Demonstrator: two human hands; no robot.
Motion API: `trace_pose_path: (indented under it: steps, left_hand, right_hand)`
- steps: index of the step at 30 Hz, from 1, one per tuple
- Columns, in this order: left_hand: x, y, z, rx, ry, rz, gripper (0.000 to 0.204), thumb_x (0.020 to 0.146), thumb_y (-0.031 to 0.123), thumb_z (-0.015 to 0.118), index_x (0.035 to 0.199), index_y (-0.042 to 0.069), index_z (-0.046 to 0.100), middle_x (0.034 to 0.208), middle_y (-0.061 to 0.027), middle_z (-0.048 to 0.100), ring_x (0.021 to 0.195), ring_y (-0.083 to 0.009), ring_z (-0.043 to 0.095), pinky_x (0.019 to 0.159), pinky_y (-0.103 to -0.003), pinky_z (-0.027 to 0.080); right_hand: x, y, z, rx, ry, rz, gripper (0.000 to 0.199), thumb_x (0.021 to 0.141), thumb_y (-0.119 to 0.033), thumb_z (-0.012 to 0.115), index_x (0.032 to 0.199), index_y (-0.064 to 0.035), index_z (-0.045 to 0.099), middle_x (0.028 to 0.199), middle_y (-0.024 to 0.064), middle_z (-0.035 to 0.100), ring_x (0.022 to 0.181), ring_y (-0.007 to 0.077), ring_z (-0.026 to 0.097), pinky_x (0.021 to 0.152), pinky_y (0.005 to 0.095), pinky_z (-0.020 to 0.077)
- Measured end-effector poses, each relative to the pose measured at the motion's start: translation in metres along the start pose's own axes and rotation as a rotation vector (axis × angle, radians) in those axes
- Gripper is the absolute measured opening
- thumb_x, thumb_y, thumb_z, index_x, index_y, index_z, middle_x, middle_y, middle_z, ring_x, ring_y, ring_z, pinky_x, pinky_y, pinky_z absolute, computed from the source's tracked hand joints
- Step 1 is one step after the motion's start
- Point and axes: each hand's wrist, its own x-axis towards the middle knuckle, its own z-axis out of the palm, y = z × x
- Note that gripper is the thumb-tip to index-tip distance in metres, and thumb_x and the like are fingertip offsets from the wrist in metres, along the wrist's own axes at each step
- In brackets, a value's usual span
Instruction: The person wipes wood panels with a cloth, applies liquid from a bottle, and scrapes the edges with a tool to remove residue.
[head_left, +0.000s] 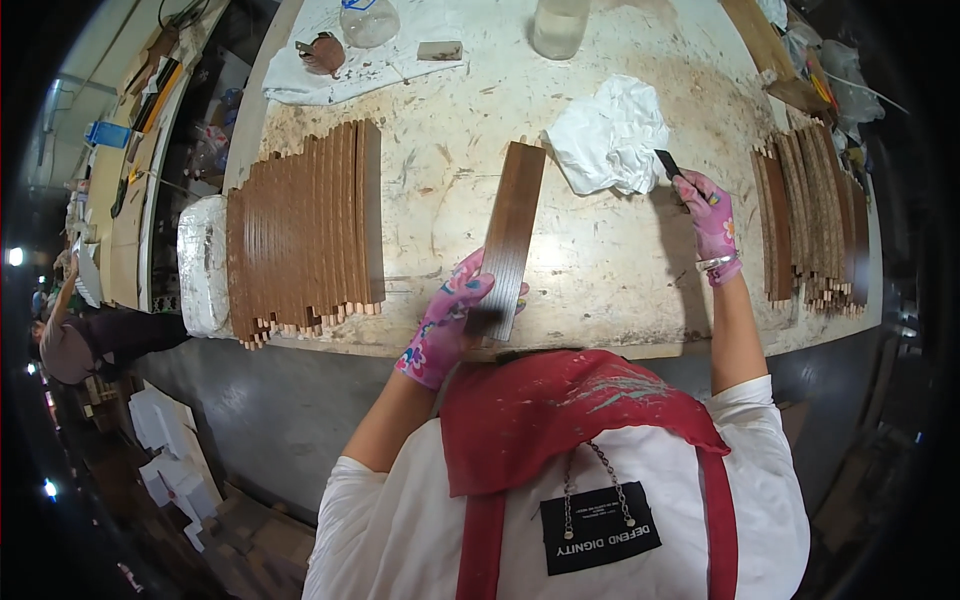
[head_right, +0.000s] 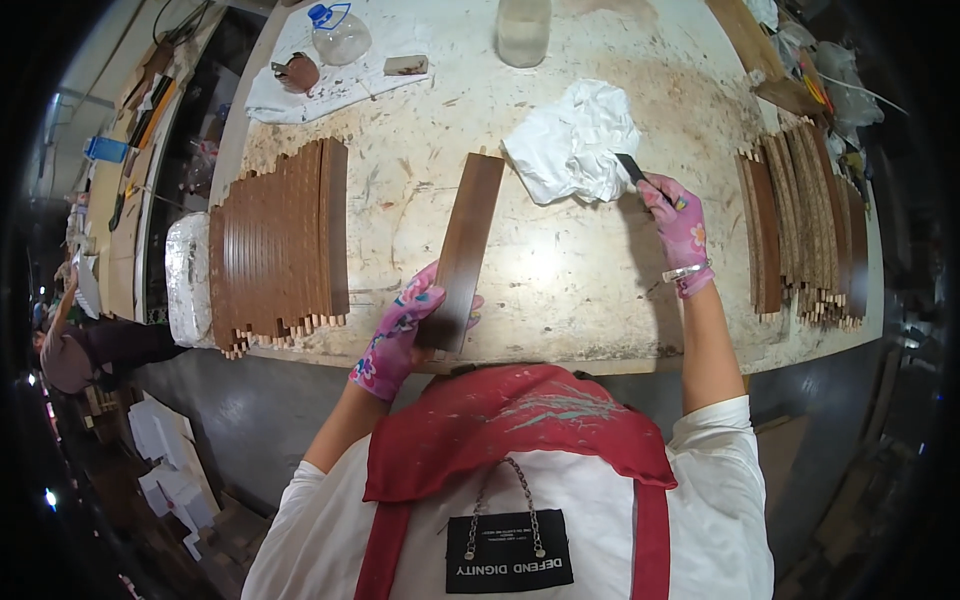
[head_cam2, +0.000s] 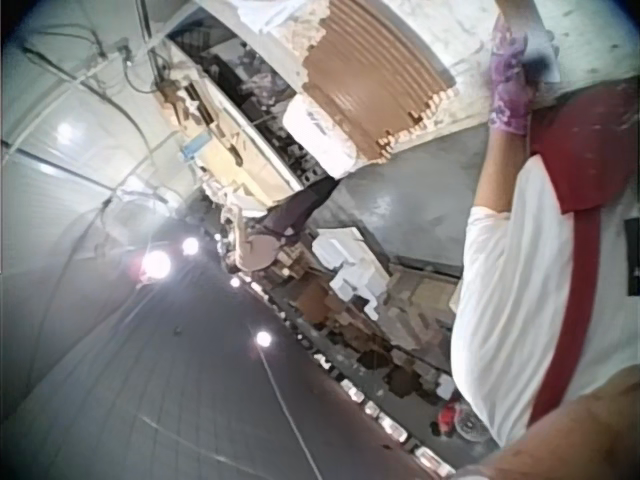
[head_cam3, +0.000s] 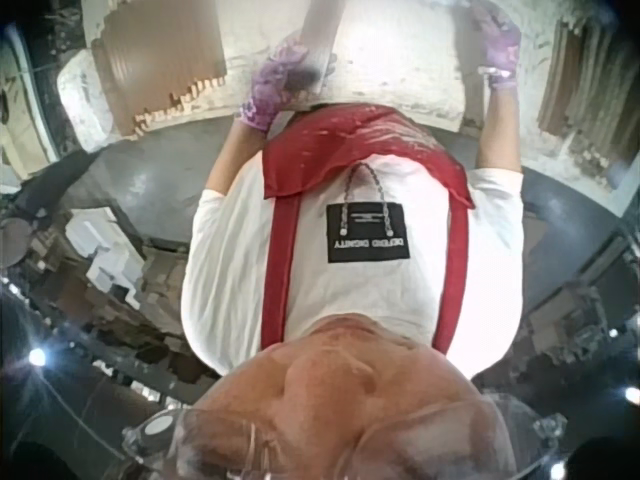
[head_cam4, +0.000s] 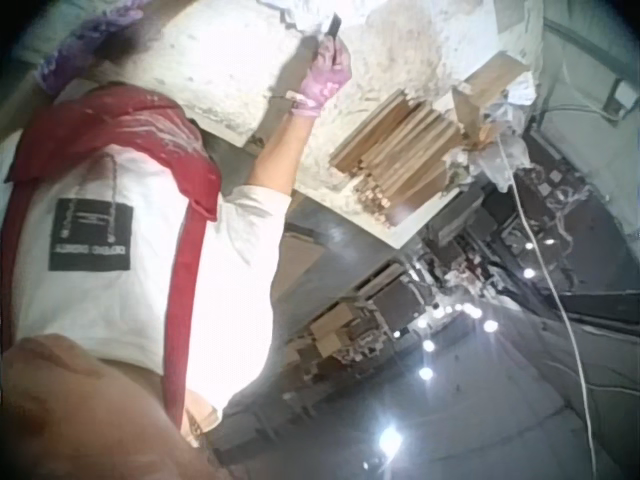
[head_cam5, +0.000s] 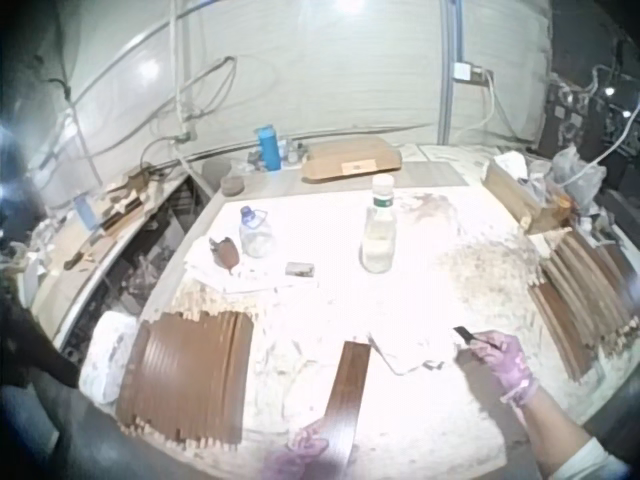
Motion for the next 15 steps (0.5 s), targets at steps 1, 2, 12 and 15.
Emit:
trace_pose_path:
  steps: [1,2,12,15]
  left_hand:
    - [0.001,-0.002,0.001,-0.003,0.037,0.02,0.067,0.089,0.022,0.061,0.145,0.003,0.031,0.118,-0.0132,0.054,0.103,-0.0211,0.06,0.085,-0.035,0.053]
    - [0.001,-0.004,0.001,-0.006,0.074,0.039,0.067,0.089,0.021,0.061,0.145,0.003,0.03,0.118,-0.0135,0.054,0.103,-0.0218,0.06,0.085,-0.035,0.053]
    - [-0.006,-0.006,-0.003,-0.039,0.007,0.047,0.073,0.089,0.022,0.062,0.149,0.005,0.023,0.127,-0.012,0.051,0.111,-0.0233,0.057,0.091,-0.036,0.05]
    - [-0.006,-0.003,-0.002,-0.006,0.004,0.094,0.071,0.091,0.022,0.057,0.149,0.008,0.02,0.133,-0.0133,0.047,0.121,-0.0285,0.052,0.099,-0.041,0.046]
  right_hand:
    - [0.004,0.007,-0.004,-0.021,0.042,-0.015,0.028,0.09,-0.019,0.065,0.106,0.0048,0.065,0.082,-0.0026,0.061,0.074,0.0056,0.05,0.068,0.0196,0.0401]
    - [0.008,0.011,-0.007,-0.041,0.083,-0.031,0.03,0.09,-0.02,0.066,0.105,0.0052,0.065,0.083,-0.0021,0.062,0.074,0.0057,0.05,0.068,0.0197,0.0405]
    - [0.023,-0.005,-0.005,-0.199,0.142,-0.083,0.022,0.087,-0.021,0.068,0.096,-0.0003,0.067,0.068,-0.0061,0.053,0.063,0.0056,0.045,0.056,0.0222,0.0353]
    - [0.02,-0.009,-0.002,-0.268,0.158,-0.085,0.025,0.088,-0.024,0.066,0.094,0.0003,0.066,0.068,-0.0019,0.055,0.065,0.008,0.047,0.059,0.0245,0.0381]
